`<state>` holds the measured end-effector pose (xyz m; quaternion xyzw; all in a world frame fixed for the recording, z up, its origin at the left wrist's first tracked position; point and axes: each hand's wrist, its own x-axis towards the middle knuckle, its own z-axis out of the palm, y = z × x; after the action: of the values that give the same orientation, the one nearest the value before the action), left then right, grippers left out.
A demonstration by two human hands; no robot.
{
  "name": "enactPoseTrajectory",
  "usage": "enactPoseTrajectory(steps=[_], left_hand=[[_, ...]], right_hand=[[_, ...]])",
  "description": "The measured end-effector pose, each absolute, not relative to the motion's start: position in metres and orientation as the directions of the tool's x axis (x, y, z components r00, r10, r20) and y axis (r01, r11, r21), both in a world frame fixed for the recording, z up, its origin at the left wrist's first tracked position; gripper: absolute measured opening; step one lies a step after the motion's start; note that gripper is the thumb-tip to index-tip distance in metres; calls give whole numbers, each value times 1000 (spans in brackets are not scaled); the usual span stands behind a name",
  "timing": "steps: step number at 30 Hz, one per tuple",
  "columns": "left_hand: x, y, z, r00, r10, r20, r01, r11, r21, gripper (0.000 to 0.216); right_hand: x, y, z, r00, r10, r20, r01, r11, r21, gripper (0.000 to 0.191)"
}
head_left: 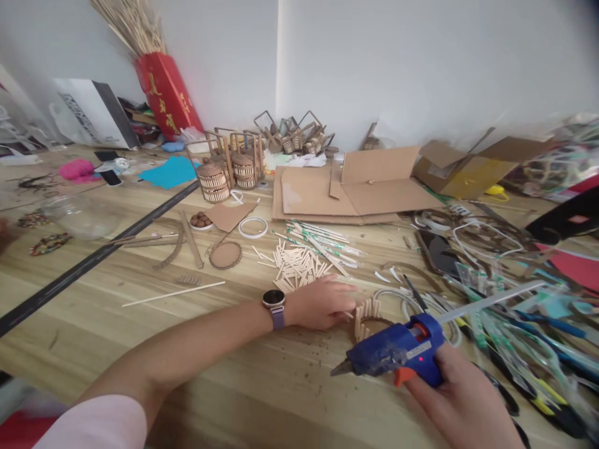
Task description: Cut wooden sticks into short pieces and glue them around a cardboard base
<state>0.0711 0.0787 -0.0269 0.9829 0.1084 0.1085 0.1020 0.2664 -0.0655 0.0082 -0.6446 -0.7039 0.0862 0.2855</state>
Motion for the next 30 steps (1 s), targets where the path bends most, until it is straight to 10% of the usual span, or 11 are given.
enactPoseTrajectory(steps=[11,20,30], left_hand=[[26,86,-32,950,166,265,140,-984,114,12],[2,95,-39,841,387,378,386,-919,84,15],[-16,93,-14,494,719,489,689,-667,285,16]], right_hand=[[312,-68,5,265,937,229,842,-109,-528,22],[262,-67,11,85,958,273,834,81,-545,6],[193,-46,-16,11,980,200,684,139,-716,30]])
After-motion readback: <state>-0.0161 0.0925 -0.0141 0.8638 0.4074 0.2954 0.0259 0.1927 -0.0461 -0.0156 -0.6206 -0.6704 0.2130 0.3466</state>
